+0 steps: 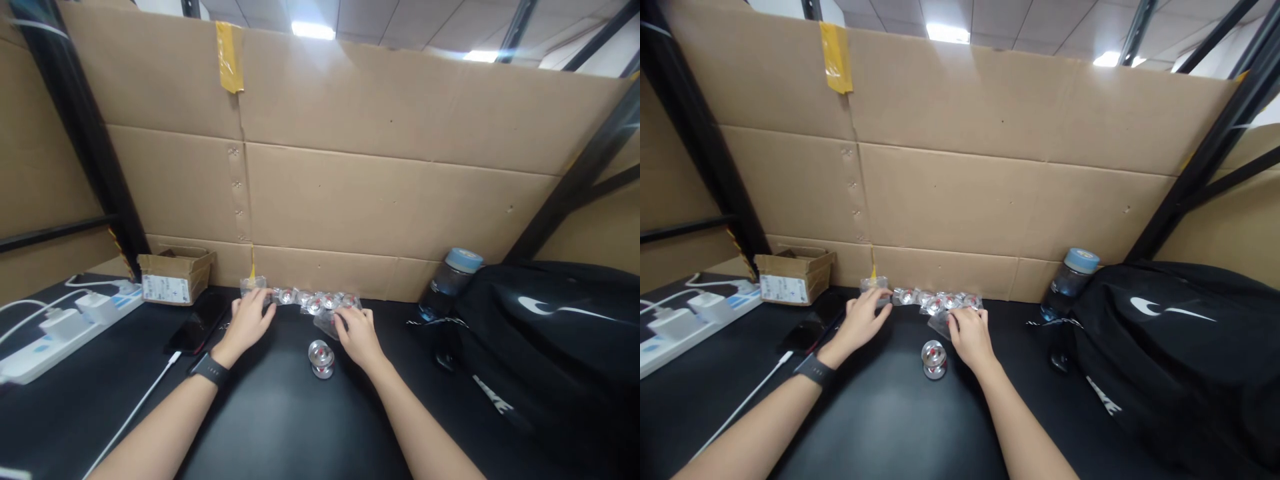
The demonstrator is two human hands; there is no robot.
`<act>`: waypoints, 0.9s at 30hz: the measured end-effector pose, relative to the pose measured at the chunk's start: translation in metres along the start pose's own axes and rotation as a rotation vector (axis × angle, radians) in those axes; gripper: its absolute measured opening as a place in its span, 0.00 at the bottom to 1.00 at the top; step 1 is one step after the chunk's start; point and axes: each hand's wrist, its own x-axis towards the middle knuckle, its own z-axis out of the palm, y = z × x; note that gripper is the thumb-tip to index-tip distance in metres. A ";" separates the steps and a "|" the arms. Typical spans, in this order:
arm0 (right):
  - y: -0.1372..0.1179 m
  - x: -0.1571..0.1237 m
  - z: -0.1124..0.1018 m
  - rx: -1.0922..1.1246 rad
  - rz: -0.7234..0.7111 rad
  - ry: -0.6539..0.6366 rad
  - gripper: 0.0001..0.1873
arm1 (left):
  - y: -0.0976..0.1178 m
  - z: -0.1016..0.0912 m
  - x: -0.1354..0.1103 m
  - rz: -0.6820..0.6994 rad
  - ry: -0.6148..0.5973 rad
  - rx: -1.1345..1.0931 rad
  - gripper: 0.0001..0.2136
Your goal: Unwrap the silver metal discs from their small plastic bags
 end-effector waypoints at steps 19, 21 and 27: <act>-0.016 -0.002 -0.013 0.635 0.109 0.052 0.10 | 0.064 0.023 -0.035 0.113 -0.282 -0.450 0.06; -0.015 -0.002 -0.011 0.660 0.120 0.027 0.10 | 0.064 0.023 -0.035 0.127 -0.293 -0.404 0.05; -0.016 -0.004 -0.009 0.622 0.066 0.020 0.08 | 0.065 0.023 -0.036 0.118 -0.312 -0.369 0.07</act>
